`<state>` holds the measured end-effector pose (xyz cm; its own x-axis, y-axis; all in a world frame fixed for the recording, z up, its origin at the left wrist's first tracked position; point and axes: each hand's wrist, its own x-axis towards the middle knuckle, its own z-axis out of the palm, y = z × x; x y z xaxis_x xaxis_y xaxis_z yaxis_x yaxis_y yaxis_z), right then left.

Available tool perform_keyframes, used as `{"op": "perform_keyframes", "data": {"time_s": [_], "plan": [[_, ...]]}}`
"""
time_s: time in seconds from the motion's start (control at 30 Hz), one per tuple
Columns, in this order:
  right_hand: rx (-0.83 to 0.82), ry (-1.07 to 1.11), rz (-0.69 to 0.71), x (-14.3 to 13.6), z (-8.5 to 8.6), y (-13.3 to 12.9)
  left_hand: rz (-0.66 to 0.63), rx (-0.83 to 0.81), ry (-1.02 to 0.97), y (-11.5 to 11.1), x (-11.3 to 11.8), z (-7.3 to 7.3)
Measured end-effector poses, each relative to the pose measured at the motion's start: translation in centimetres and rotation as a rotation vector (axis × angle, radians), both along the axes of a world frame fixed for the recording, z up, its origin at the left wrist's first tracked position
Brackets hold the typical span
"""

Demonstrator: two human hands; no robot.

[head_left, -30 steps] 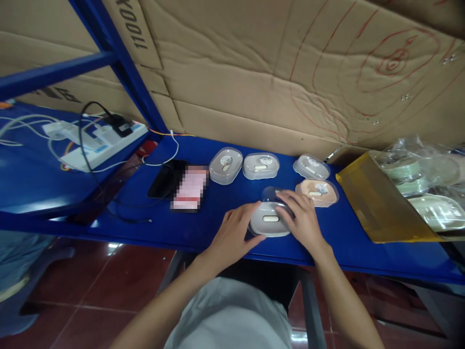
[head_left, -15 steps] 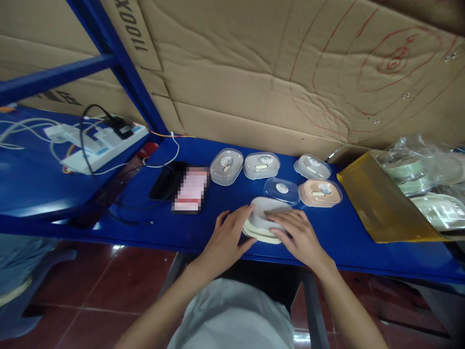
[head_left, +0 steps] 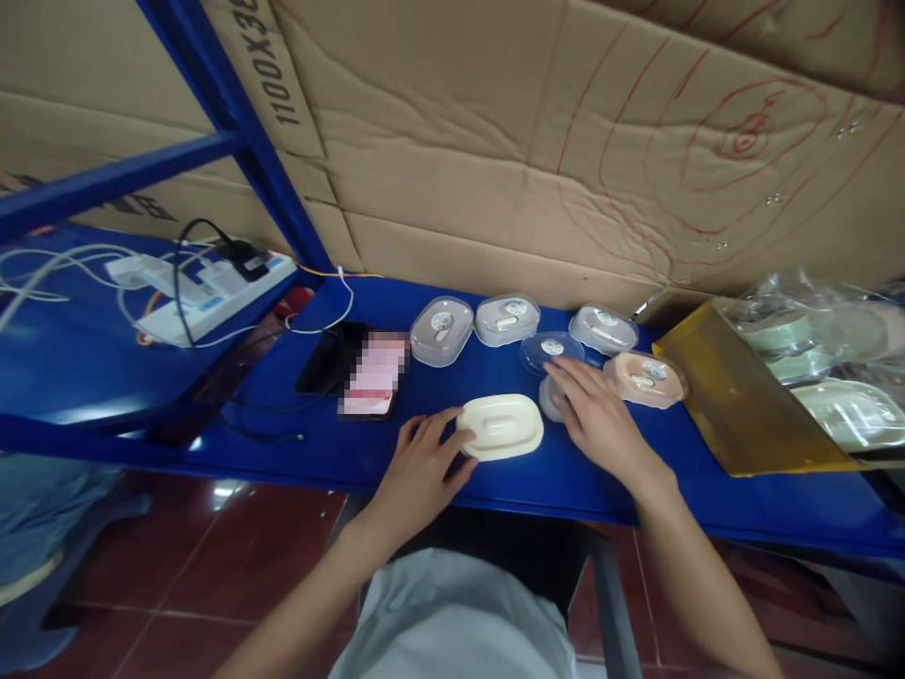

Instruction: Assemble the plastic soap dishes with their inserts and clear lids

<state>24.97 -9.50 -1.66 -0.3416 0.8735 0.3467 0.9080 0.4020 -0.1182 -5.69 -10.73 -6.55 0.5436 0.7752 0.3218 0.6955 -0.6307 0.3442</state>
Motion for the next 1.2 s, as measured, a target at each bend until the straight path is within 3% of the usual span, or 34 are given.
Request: {"op": "perform_keyframes", "data": {"time_s": [0.1, 0.2, 0.3, 0.43, 0.6, 0.83, 1.0, 1.1, 1.2], "plan": [[-0.056, 0.001, 0.102, -1.6, 1.6, 7.7, -0.039, -0.039, 0.011, 0.4, 2.2, 0.1], [-0.239, -0.034, 0.099, -2.6, 2.4, 14.7, -0.093, -0.085, 0.003, 0.7, 3.7, 0.6], [-0.315, -0.04, 0.128, -2.5, 2.8, 17.9, -0.126, -0.108, -0.03, 1.5, 3.4, 1.3], [-0.327, 0.007, 0.183, -1.3, 3.1, 17.4, -0.052, -0.026, -0.04, 4.2, 2.8, 2.3], [-0.199, 0.08, 0.105, -1.3, 2.9, 15.0, -0.074, 0.062, 0.116, 7.9, 4.6, 3.0], [-0.287, 0.077, 0.31, -2.9, 1.2, 9.1, -0.117, 0.031, 0.14, 10.4, 5.4, 3.2], [-0.277, 0.102, 0.251, -2.2, 1.0, 8.6, -0.124, 0.044, 0.094, 12.3, 5.7, 4.7], [-0.265, 0.128, 0.206, -1.3, 1.2, 9.1, -0.043, 0.08, 0.037, 12.8, 5.2, 5.2], [-0.291, 0.132, 0.182, -0.8, 1.0, 9.1, 0.171, 0.122, 0.007, 13.1, 4.0, 5.0]]}}
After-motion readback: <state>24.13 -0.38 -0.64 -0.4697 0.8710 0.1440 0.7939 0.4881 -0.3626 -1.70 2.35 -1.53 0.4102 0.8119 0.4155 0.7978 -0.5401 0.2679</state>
